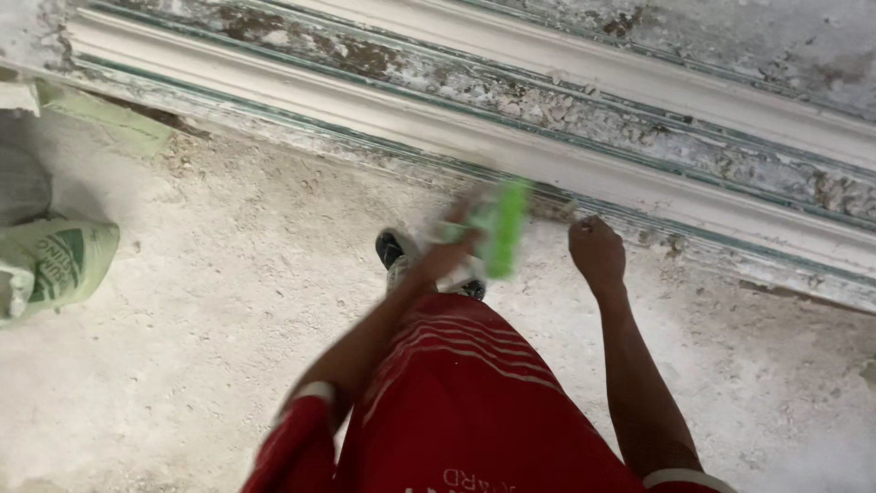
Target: The person cleans long white plaster mold strips laid on a dusty workshop table. They scrape dried plaster residue from the grooves with a small handheld scraper, brush the strips with a green brush, wipe them by hand, and finally scrub the surface with an orange sponge.
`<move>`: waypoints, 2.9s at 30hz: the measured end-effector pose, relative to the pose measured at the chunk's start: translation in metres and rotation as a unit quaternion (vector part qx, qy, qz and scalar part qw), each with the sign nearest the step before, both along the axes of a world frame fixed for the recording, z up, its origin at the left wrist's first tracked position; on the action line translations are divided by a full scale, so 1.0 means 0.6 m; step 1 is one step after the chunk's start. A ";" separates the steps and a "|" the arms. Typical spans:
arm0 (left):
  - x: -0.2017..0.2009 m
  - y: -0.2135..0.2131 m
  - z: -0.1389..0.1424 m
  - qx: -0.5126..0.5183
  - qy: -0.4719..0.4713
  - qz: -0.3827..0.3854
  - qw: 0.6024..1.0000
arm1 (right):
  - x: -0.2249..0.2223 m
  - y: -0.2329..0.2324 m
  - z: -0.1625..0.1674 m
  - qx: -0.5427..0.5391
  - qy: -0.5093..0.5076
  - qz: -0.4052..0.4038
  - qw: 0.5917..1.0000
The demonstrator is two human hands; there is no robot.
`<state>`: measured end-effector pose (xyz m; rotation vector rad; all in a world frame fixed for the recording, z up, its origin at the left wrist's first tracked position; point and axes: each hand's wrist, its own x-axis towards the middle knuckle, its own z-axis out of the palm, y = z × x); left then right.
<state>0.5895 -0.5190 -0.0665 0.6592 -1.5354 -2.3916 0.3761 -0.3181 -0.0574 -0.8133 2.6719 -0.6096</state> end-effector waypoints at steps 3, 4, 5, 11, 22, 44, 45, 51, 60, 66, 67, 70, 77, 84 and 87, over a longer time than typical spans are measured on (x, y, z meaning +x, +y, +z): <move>0.096 -0.119 0.042 -0.118 0.056 0.107 0.986 | 0.032 -0.051 0.013 -0.065 0.052 0.065 0.994; 0.125 -0.141 0.057 -0.099 0.036 0.133 0.985 | 0.043 -0.072 0.009 -0.081 0.086 0.085 0.989; 0.151 -0.158 0.073 -0.080 0.015 0.160 0.984 | 0.053 -0.094 0.003 -0.098 0.120 0.105 0.982; 0.203 -0.217 0.124 -0.146 -0.032 0.232 0.961 | 0.086 -0.223 -0.027 -0.106 0.266 0.283 0.915; 0.103 -0.737 0.090 -0.295 -0.122 0.362 0.876 | 0.088 -0.351 0.047 -0.154 0.138 0.104 0.973; -0.138 -0.632 0.175 -0.568 -0.307 -0.399 0.651 | 0.124 -0.010 -0.015 -0.119 0.132 -0.313 0.933; -0.153 -0.608 0.151 -0.597 -0.271 -0.389 0.647 | 0.121 -0.004 -0.018 -0.104 0.143 -0.310 0.934; -0.328 -0.364 0.083 -0.597 -0.232 -0.408 0.651 | 0.031 0.018 -0.007 -0.179 0.166 -0.265 0.933; -0.559 0.024 0.106 -0.403 0.140 -0.296 0.855 | -0.186 0.107 0.029 -0.215 0.117 -0.182 0.952; -0.336 -0.266 0.081 -0.463 -0.004 -0.034 0.886 | -0.282 0.137 -0.016 -0.186 0.201 -0.038 0.961; -0.289 -0.283 0.086 -0.218 0.160 0.081 0.959 | -0.289 0.131 -0.027 -0.180 0.196 -0.032 0.963; -0.284 -0.216 0.086 -0.280 -0.007 0.333 0.900 | -0.308 0.103 -0.060 -0.179 0.187 -0.016 0.966; -0.494 0.168 -0.012 -0.090 0.002 -0.073 0.993 | -0.374 0.080 -0.075 -0.130 0.185 -0.032 0.974; -0.362 -0.211 0.033 -0.191 0.096 0.392 0.895 | -0.391 0.095 -0.038 -0.131 0.162 -0.070 0.976; -0.391 -0.332 0.064 -0.196 0.066 0.407 0.890 | -0.382 0.069 -0.030 -0.120 0.159 -0.069 0.978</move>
